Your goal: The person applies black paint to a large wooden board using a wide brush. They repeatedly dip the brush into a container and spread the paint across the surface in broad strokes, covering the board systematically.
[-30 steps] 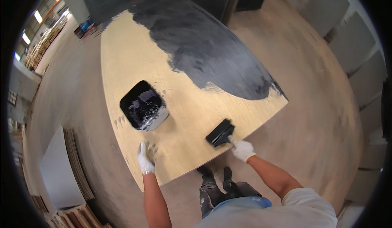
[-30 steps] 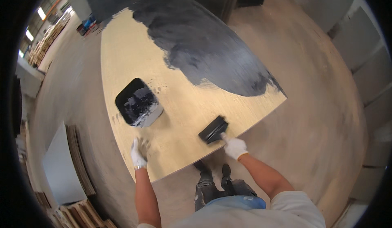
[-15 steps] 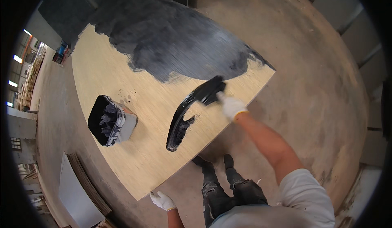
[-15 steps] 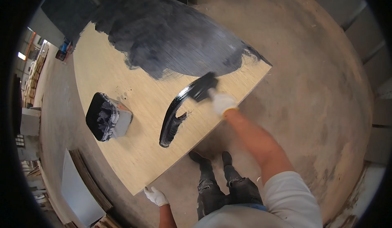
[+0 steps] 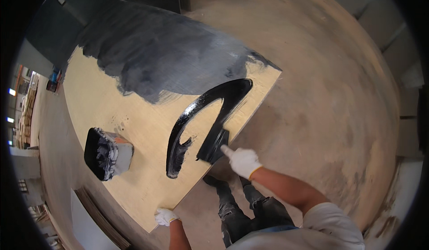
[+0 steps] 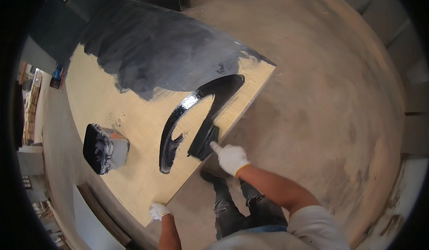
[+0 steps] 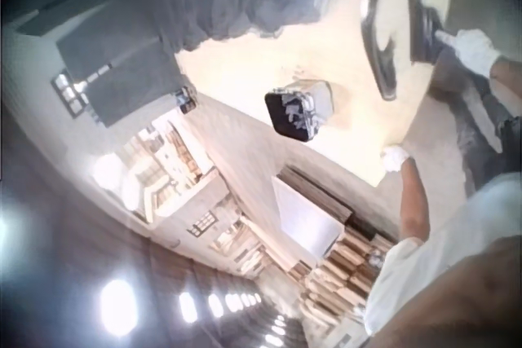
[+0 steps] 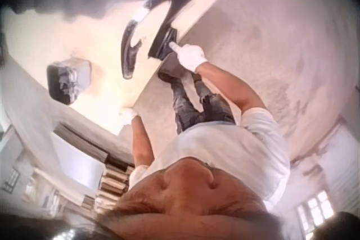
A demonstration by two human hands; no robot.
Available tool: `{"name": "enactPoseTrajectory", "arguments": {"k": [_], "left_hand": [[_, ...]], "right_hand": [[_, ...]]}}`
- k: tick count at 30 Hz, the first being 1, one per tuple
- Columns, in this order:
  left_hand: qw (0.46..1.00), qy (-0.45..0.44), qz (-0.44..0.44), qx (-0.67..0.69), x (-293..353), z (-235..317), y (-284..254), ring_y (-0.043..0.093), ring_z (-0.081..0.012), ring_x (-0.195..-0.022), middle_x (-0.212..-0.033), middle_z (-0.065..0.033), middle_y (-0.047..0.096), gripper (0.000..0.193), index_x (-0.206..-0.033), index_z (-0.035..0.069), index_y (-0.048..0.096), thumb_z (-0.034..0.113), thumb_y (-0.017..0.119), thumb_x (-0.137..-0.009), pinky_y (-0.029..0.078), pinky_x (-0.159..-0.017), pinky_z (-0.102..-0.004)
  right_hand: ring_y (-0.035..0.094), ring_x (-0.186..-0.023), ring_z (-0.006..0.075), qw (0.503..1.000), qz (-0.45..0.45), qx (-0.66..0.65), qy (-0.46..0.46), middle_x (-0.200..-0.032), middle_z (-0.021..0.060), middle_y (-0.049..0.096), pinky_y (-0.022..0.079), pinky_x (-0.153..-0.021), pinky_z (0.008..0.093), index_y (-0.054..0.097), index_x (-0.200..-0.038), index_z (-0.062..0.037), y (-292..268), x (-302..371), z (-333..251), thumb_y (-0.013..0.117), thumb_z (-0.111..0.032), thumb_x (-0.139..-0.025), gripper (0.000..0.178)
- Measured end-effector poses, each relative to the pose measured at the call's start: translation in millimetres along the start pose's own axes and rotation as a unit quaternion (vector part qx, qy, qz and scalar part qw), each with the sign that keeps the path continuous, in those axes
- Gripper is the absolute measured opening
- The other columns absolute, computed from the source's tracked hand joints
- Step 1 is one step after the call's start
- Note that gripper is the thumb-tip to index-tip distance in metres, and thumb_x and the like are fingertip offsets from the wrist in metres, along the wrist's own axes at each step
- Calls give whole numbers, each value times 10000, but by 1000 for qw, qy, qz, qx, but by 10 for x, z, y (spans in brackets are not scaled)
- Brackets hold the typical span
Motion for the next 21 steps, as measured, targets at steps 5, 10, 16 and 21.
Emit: {"name": "enactPoseTrajectory", "arguments": {"k": [5, 10, 16, 21], "left_hand": [[987, -72, 100, -105, -53, 82, 362, 520, -408, -1101, -1183, -209, 561, 535, -1167, -19, 559, 474, 471, -979, 478, -922, -530], [975, -57, 159, -144, -150, 85, 479, 490, -386, -1080, -1186, -196, 534, 520, -1171, 5, 534, 479, 448, -974, 470, -860, -520], [979, -41, 2, -200, -71, 241, 417, 495, -380, -1067, -1156, -193, 541, 483, -1148, 11, 548, 448, 449, -970, 433, -903, -516], [974, -43, 137, -177, -166, 80, 459, 492, -382, -1074, -1136, -201, 540, 466, -1116, 10, 563, 434, 437, -968, 436, -901, -514]], "right_hand": [[691, -944, 378, 983, 150, 26, 104, -1037, 191, 714, 543, -831, 499, 537, -1424, -227, -1084, -419, 1435, 492, -197, -913, 514], [673, -1014, 379, 983, 116, 79, 122, -1139, 159, 703, 534, -876, 450, 463, -1491, -330, -1813, -987, 2334, 536, -276, -940, 559], [662, -1097, 361, 981, 140, 84, 102, -1227, 157, 683, 525, -940, 469, 436, -1505, -310, -1924, -1330, 2420, 500, -268, -951, 560], [647, -1095, 404, 976, 167, -18, 137, -1197, 219, 675, 506, -946, 488, 442, -1503, -251, -1464, -818, 2389, 529, -245, -927, 583]]}}
Point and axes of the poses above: each hand's wrist, its own x-axis away from the middle knuckle, its own y-axis out of the palm, z = x × y, the point moved 4 cm from there along -x, towards the middle knuckle
